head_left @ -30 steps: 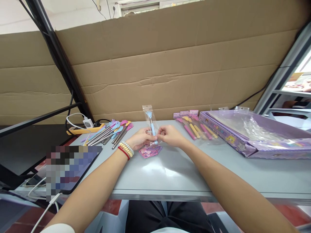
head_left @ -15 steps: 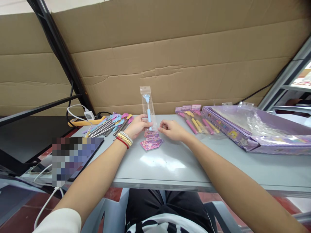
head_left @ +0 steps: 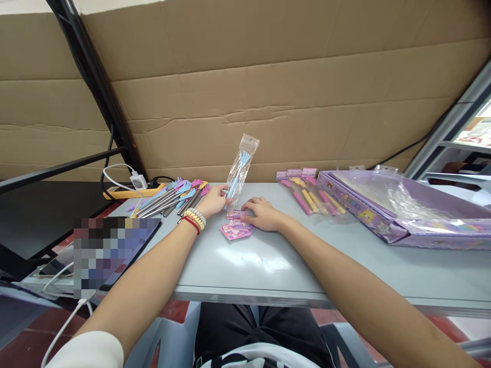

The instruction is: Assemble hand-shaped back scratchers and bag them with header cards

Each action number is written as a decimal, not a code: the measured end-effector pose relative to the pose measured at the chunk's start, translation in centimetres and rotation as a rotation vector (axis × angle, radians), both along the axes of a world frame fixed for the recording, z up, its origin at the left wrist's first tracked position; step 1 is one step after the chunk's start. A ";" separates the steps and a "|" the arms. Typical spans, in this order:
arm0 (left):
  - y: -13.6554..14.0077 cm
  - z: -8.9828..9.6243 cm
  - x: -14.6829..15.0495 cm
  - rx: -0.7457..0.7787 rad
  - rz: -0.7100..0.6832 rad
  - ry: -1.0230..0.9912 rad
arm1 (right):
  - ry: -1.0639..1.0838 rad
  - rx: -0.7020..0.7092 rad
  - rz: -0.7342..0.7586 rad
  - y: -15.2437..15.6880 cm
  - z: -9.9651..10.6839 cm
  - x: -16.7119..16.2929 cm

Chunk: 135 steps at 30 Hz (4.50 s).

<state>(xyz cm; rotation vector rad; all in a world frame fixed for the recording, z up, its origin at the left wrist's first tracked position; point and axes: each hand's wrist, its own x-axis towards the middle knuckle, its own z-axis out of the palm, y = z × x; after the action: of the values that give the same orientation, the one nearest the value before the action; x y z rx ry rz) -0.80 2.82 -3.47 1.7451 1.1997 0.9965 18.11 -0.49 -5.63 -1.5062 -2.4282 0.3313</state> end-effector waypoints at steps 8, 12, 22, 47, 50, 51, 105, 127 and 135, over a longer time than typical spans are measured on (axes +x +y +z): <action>-0.3 0.1 0.0 -0.008 -0.007 0.023 | 0.102 -0.074 0.009 0.0 0.8 0.3; -0.5 0.3 -0.1 0.058 -0.005 0.144 | 0.138 -0.059 0.026 -0.1 0.9 0.4; -0.5 0.7 -1.4 0.421 0.084 0.518 | 0.074 0.085 -0.302 1.1 2.1 5.3; -1.2 0.8 0.6 -0.146 -0.134 -0.131 | -0.037 -0.018 0.021 0.2 1.1 0.5; -0.9 0.9 0.1 -0.109 -0.072 -0.106 | -0.024 -0.044 0.003 0.0 1.6 0.4; -0.9 0.8 0.1 -0.110 -0.072 -0.099 | -0.014 -0.051 -0.005 -0.1 1.8 0.4; -0.4 2.2 -2.4 0.088 -0.100 0.310 | 0.900 0.534 -0.564 2.0 3.5 9.8; -0.5 2.4 -2.8 -0.159 -0.224 -0.023 | 1.085 0.482 -0.541 0.9 4.6 9.4; -0.2 2.3 -2.8 -0.111 -0.176 -0.021 | 0.839 0.542 -0.514 1.3 4.0 9.7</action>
<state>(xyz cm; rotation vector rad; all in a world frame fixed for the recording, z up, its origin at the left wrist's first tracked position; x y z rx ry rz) -3.61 2.57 -1.14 1.7156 1.0477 0.8263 27.77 0.80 -1.68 -1.3038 -1.2916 0.1288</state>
